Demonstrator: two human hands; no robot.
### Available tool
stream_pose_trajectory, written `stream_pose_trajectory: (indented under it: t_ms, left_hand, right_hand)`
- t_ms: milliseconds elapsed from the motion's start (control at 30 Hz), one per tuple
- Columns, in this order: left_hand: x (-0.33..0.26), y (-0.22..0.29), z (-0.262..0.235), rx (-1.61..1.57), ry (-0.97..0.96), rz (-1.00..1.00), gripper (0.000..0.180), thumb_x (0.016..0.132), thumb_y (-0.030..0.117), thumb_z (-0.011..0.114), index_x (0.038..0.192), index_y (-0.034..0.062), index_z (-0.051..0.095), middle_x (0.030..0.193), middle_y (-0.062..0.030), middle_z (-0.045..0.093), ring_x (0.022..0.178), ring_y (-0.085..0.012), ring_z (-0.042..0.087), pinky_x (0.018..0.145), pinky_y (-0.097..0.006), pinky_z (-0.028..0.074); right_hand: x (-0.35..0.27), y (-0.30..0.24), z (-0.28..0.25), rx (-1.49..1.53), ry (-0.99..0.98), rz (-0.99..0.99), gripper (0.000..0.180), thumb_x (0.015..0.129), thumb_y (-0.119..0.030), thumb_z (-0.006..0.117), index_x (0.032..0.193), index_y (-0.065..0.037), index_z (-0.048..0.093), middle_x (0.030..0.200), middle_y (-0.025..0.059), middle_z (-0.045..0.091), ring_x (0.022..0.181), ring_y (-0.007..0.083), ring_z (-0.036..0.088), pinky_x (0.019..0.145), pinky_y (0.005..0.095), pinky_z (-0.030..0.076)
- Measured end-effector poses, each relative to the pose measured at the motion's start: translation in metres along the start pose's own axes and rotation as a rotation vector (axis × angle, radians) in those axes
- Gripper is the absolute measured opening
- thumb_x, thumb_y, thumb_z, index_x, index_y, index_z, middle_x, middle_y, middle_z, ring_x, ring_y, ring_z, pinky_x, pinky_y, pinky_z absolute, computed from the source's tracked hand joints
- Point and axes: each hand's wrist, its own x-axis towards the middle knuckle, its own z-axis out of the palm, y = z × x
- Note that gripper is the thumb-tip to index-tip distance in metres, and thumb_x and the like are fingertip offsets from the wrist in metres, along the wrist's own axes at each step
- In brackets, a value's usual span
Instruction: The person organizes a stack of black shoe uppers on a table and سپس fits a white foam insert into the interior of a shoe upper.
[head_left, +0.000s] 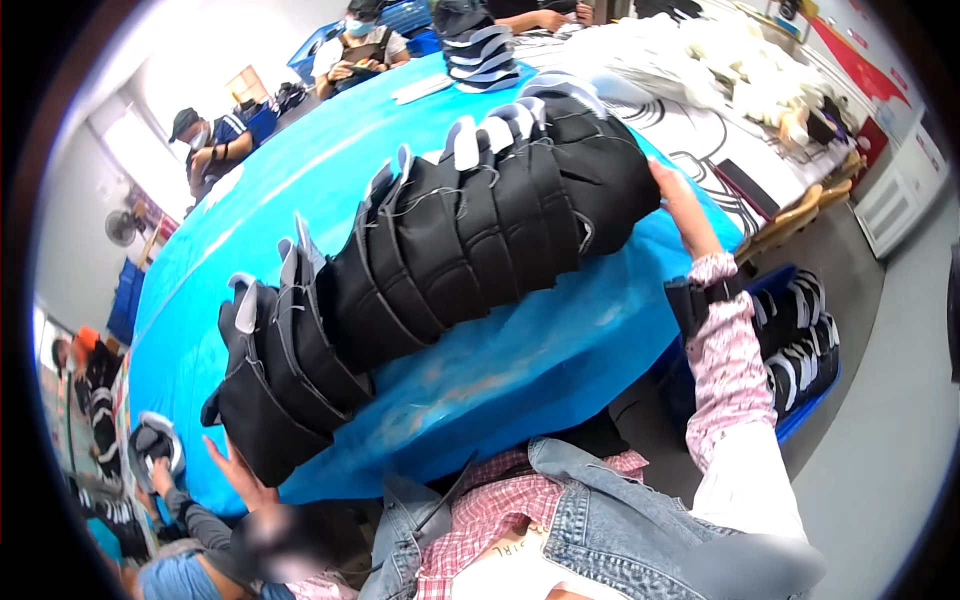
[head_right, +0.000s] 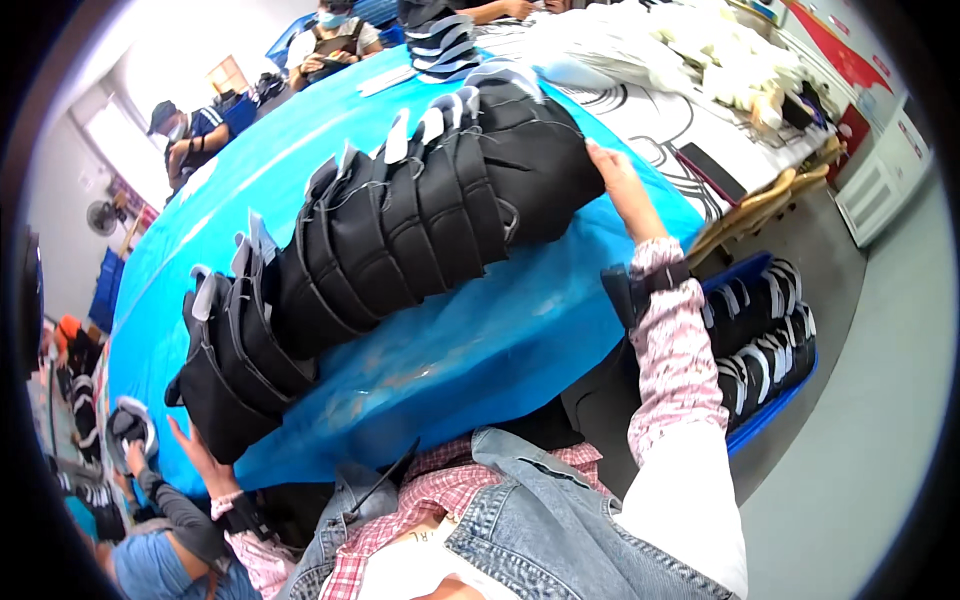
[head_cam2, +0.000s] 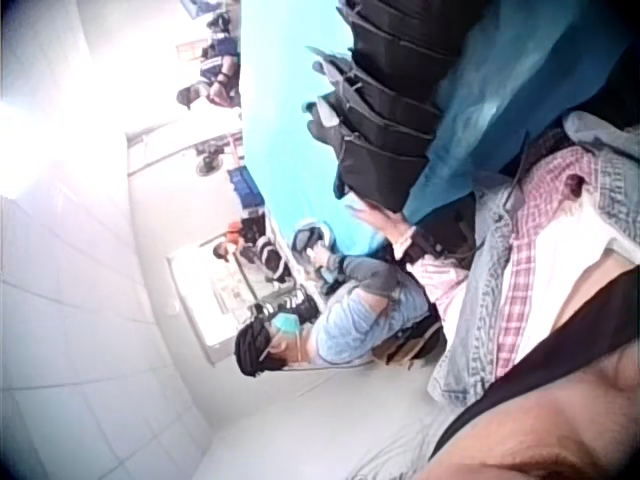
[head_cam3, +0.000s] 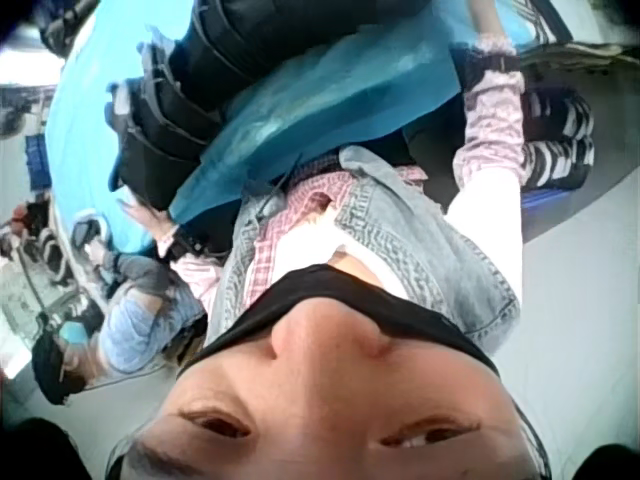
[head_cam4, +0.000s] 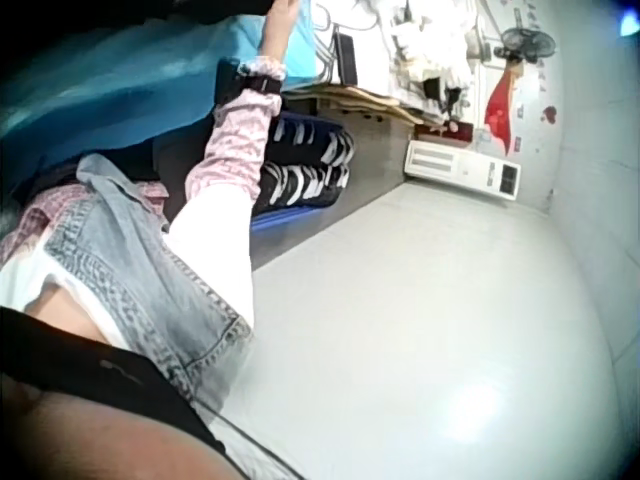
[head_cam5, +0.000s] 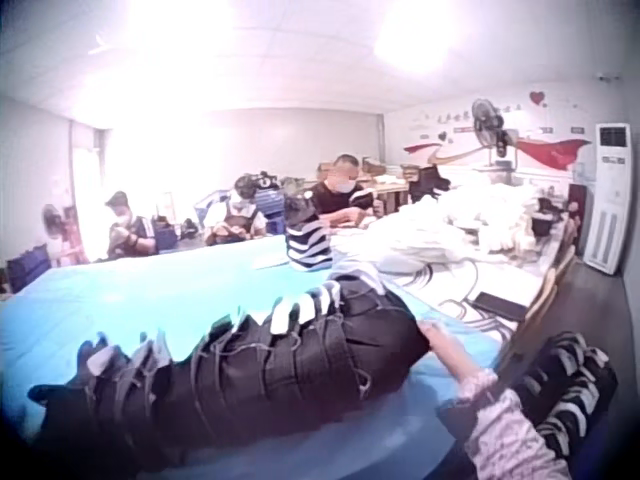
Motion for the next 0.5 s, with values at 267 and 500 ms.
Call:
stream_pose_trajectory:
  t_ms: [267,500]
  left_hand:
    - [0.015,-0.038,0.029,0.156,-0.217,-0.033,0.050,0.093,0.039,0.038,0.135,0.0127,0.033,0.136,-0.0070,0.038,0.121,-0.0229,0.041,0.102,-0.036,0.033]
    - [0.064,-0.002,-0.009,0.748,-0.236,0.098,0.049,0.093,0.035,0.041,0.134,0.0089,0.034,0.133,-0.0077,0.042,0.117,-0.0211,0.046,0.097,-0.032,0.037]
  right_hand:
    - [0.006,-0.032,-0.002,-0.186,-0.368,0.067,0.056,0.075,-0.046,0.067,0.104,0.001,0.058,0.097,0.0063,0.062,0.089,0.0118,0.057,0.082,0.0238,0.042]
    - [-0.004,-0.025,-0.008,0.006,-0.607,0.145,0.058,0.075,-0.033,0.070,0.117,0.002,0.050,0.110,0.0099,0.058,0.099,0.0155,0.054,0.087,0.0264,0.041]
